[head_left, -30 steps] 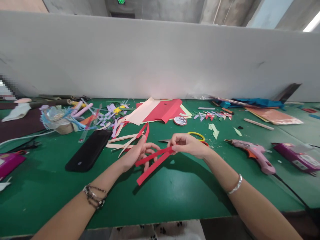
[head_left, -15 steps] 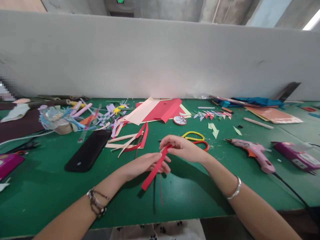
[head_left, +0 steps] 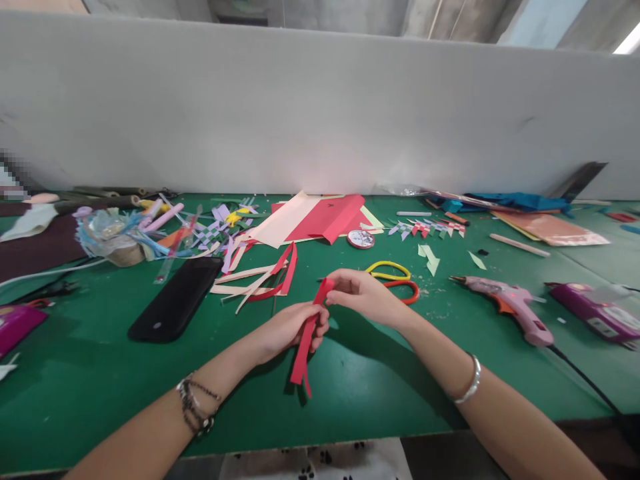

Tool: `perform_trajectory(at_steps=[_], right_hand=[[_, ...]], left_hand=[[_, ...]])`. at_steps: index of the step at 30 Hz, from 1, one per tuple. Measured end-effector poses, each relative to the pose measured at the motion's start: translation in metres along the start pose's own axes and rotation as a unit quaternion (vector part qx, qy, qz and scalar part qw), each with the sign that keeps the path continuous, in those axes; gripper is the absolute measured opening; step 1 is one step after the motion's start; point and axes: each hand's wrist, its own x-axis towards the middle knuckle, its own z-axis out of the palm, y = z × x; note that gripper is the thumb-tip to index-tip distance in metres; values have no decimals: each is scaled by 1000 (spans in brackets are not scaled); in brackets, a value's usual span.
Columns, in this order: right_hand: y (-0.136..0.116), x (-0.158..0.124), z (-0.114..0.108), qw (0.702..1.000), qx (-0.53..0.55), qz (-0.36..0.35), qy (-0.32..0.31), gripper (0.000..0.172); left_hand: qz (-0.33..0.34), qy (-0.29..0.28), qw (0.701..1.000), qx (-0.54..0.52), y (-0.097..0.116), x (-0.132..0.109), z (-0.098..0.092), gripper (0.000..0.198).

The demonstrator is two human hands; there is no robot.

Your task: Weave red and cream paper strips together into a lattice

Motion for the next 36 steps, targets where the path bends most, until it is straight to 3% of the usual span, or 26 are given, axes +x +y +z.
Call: perform_trajectory(at_steps=[8, 16, 18, 20, 22, 24, 26, 29, 36], right_hand=[[-6, 0, 3, 996, -17, 36, 75, 12], [-2, 1, -27, 977, -145, -21, 155, 20], [-1, -1, -30, 945, -255, -92, 183, 15], [-1, -4, -27, 881, -394, -193, 175, 17], [-1, -6, -21, 817, -504, -257, 111, 26], [0, -7, -14, 790, -555, -258, 38, 21], [2, -6, -8, 796, -560, -227, -9, 12], [4, -2, -7, 832, -523, -181, -46, 16], [-2, -5, -16, 922, -375, -95, -15, 21]], left_hand=[[-2, -2, 1000, 16, 2, -3, 3, 15], [32, 29, 997, 67, 7, -2, -5, 20], [44, 46, 990, 129, 9, -2, -8, 19], [64, 67, 970, 225, 9, -2, -10, 20], [89, 82, 942, 314, 10, -2, -10, 22], [109, 89, 919, 367, 10, -3, -10, 24], [119, 91, 911, 385, 10, -3, -9, 25], [136, 108, 908, 380, 14, -5, -11, 23], [179, 206, 904, 329, 26, -8, -24, 24]])
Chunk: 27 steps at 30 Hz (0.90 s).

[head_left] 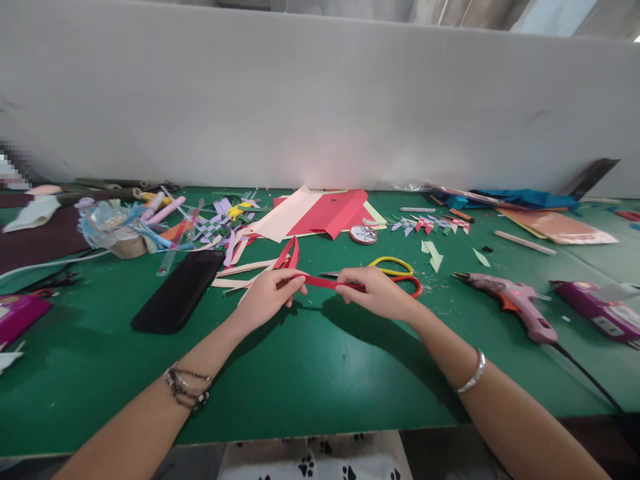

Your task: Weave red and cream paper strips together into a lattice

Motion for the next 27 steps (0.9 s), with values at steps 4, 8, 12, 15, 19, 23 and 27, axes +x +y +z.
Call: perform_trajectory(at_steps=[4, 8, 12, 15, 19, 23, 27], right_hand=[[-4, 0, 4, 999, 45, 9, -11, 14], [-9, 3, 13, 995, 94, 17, -17, 18], [-10, 4, 17, 988, 149, 42, -15, 21], [-9, 3, 18, 981, 183, 58, -14, 21], [-10, 4, 20, 979, 191, 70, -7, 25], [-11, 4, 21, 979, 190, 80, -3, 26], [-11, 4, 22, 976, 205, 74, 8, 17]], left_hand=[[1, 18, 1000, -3, 1, 0, 2, 25], [-12, -23, 999, -39, 2, -3, 8, 23], [-28, -25, 996, -84, 0, -3, 11, 19], [-35, -2, 997, -73, -1, -3, 12, 17], [-39, 9, 996, -76, -1, -2, 12, 14], [-36, -3, 995, -94, -1, -1, 13, 14], [-40, -4, 994, -104, -2, -1, 13, 12]])
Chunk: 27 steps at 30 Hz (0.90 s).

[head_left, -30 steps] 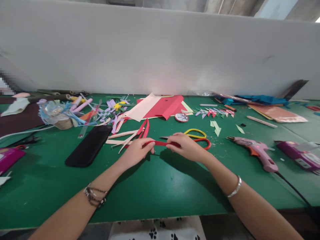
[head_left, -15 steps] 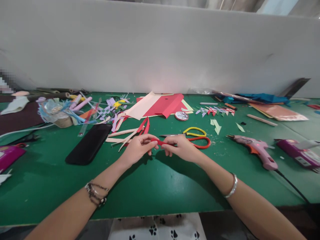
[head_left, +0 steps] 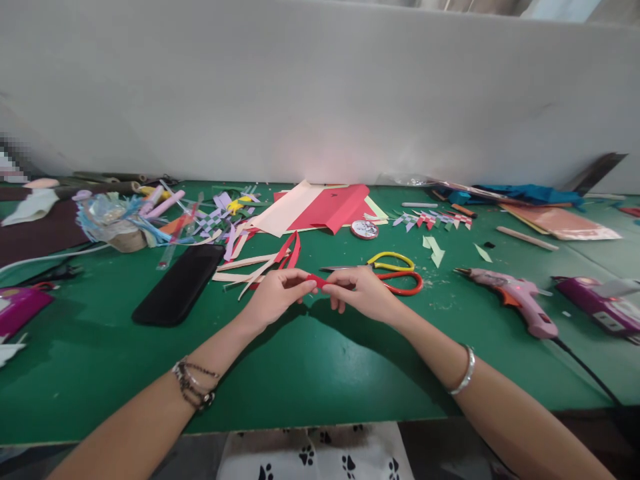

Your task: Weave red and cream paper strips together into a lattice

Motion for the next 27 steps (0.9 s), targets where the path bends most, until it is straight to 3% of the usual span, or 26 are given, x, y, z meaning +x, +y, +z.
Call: perform_trajectory(at_steps=[9, 27], right_hand=[[0, 1, 2, 999, 36, 28, 15, 21], [0, 0, 0, 999, 39, 19, 20, 21]], left_hand=[[-2, 25, 999, -24, 3, -2, 1, 9], [18, 58, 998, 3, 3, -2, 0, 11]])
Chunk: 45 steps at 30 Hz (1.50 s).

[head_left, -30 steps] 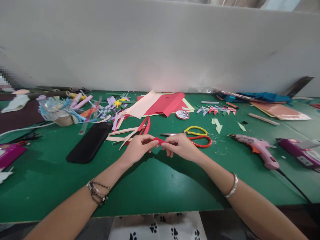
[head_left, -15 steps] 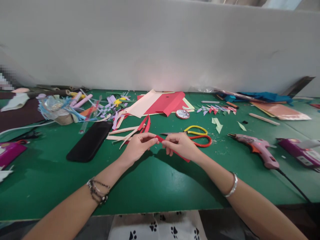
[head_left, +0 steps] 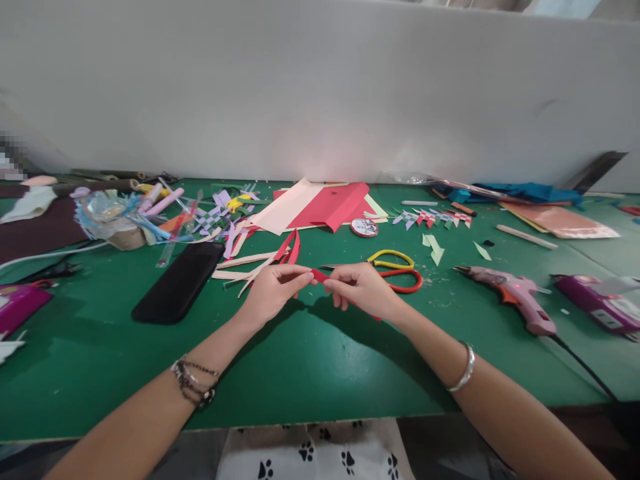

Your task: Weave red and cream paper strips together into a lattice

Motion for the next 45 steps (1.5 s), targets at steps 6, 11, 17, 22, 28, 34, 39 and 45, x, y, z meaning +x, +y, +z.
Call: perform_trajectory(at_steps=[6, 11, 17, 22, 28, 34, 39, 45], right_hand=[[0, 0, -2, 999, -25, -17, -8, 22], [-1, -1, -4, 999, -44, -26, -7, 21], [-2, -1, -8, 998, -51, -37, -13, 20], [-4, -2, -13, 998, -55, -30, -28, 17], [-10, -6, -21, 997, -67, -19, -45, 11], [-11, -6, -23, 997, -75, -4, -34, 17], [-12, -6, -22, 996, -79, 15, -31, 18], [-12, -5, -24, 996, -84, 20, -33, 18]], left_hand=[[24, 1, 999, 24, 3, -1, -1, 16], [51, 16, 998, 31, 0, -1, -2, 17], [69, 34, 996, 37, -1, -1, -3, 17], [60, 56, 996, 40, 1, -1, -3, 18], [62, 79, 993, 55, -1, 1, -7, 23], [75, 75, 990, 89, -1, 0, -7, 24], [97, 67, 986, 120, 1, -1, -6, 23], [110, 66, 983, 132, 2, -1, -6, 24]])
